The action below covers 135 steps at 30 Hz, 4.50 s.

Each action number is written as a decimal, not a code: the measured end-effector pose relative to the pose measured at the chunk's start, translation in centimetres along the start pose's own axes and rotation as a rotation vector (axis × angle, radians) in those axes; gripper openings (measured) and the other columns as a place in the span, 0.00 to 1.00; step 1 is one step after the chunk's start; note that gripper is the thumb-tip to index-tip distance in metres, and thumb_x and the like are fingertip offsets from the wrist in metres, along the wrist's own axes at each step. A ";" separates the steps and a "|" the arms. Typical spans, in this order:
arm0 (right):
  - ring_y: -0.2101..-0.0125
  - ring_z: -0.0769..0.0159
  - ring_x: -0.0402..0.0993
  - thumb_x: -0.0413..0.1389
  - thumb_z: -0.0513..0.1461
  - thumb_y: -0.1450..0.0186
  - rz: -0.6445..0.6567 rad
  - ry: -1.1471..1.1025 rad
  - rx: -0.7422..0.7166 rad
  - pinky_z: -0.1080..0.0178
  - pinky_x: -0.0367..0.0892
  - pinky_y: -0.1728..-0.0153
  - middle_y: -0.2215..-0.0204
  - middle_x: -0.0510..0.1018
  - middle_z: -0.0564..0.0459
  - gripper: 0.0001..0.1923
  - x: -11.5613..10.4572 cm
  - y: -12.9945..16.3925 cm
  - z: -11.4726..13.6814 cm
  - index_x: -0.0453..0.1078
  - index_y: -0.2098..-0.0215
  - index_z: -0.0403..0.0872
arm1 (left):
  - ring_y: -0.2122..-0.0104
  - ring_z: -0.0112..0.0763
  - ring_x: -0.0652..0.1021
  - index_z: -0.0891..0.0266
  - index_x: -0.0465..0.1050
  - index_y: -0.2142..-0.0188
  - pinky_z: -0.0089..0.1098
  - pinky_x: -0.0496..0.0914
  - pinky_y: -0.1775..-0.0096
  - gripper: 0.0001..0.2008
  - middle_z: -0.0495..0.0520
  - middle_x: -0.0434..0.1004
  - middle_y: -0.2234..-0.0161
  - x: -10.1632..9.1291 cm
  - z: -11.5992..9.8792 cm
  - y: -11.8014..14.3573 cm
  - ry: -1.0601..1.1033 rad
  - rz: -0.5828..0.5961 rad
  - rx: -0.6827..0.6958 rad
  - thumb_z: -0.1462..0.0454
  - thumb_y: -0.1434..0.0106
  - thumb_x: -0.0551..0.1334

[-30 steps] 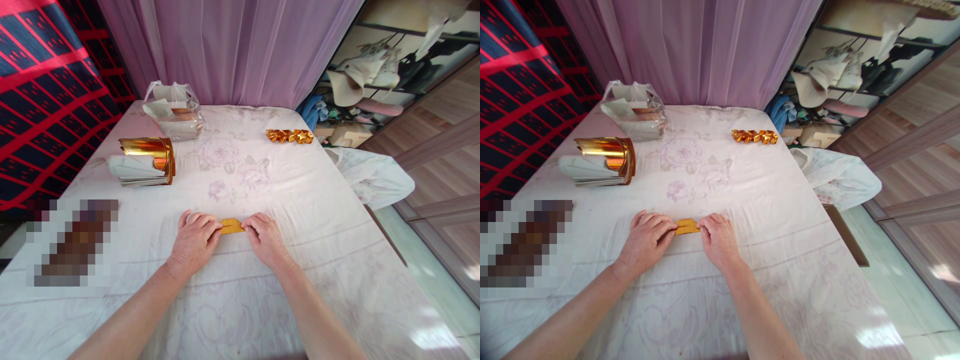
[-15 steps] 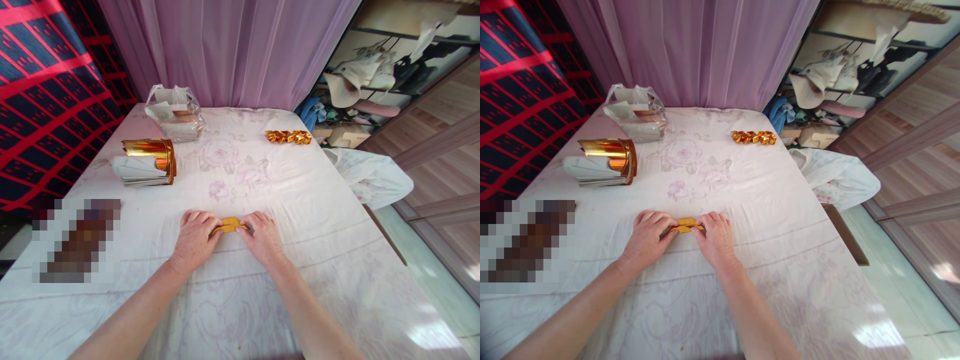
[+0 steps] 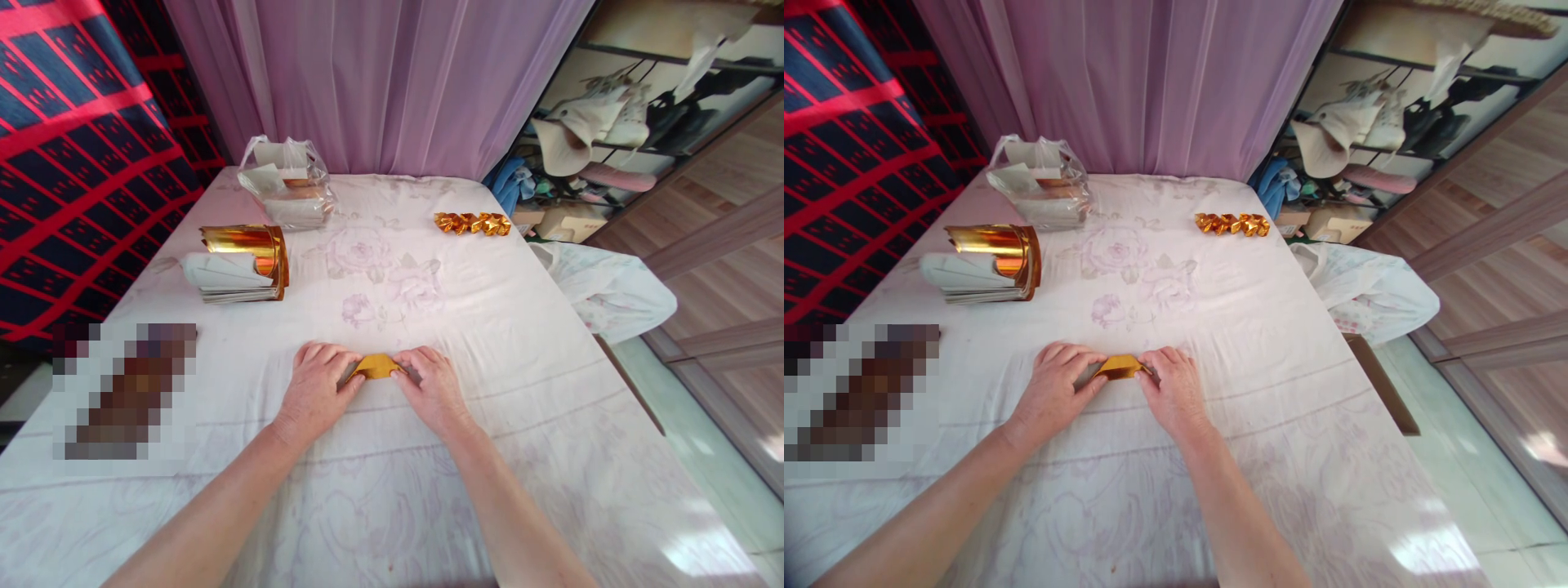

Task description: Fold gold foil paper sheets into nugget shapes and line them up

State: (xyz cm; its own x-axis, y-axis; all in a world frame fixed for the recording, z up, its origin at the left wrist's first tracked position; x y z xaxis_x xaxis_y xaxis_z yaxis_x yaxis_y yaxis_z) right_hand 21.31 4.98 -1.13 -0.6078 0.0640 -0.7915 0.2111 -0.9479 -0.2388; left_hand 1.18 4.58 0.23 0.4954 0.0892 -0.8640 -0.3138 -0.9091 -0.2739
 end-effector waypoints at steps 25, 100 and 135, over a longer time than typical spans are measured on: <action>0.62 0.61 0.74 0.60 0.35 0.39 -0.015 -0.048 -0.141 0.57 0.66 0.59 0.65 0.79 0.53 0.07 -0.6 0.2 -0.3 0.74 0.62 0.51 | 0.59 0.36 0.76 0.54 0.74 0.65 0.52 0.52 0.41 0.03 0.47 0.79 0.64 -0.5 -0.7 0.3 0.035 -0.006 0.032 0.65 0.37 0.62; 0.59 0.64 0.77 0.49 0.30 0.33 0.085 -0.163 -0.332 0.58 0.70 0.57 0.59 0.81 0.52 0.20 -2.1 0.5 -0.2 0.73 0.49 0.53 | 0.55 0.33 0.80 0.56 0.76 0.57 0.38 0.73 0.54 0.13 0.51 0.83 0.56 -1.9 -0.5 0.1 0.007 -0.178 0.336 0.70 0.31 0.54; 0.71 0.69 0.67 0.56 0.36 0.31 0.055 0.239 -0.467 0.62 0.59 0.67 0.73 0.72 0.56 0.11 -1.3 1.3 2.6 0.73 0.72 0.49 | 0.59 0.33 0.77 0.62 0.77 0.62 0.37 0.69 0.54 0.13 0.50 0.82 0.61 -2.2 -3.0 1.7 -0.071 -0.065 0.507 0.69 0.31 0.52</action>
State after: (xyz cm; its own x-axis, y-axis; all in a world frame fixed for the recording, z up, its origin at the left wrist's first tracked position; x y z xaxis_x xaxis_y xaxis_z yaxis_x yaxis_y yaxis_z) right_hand 20.35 2.86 1.06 -0.4065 0.1392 -0.9030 0.5895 -0.7152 -0.3756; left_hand 1.98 1.64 2.93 0.4766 0.1823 -0.8600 -0.6463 -0.5905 -0.4833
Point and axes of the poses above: each hand's wrist, its own y-axis away from the middle knuckle, its own x-axis out of the palm, z = x × y, the point moved 3 cm from there along -y, towards the middle knuckle
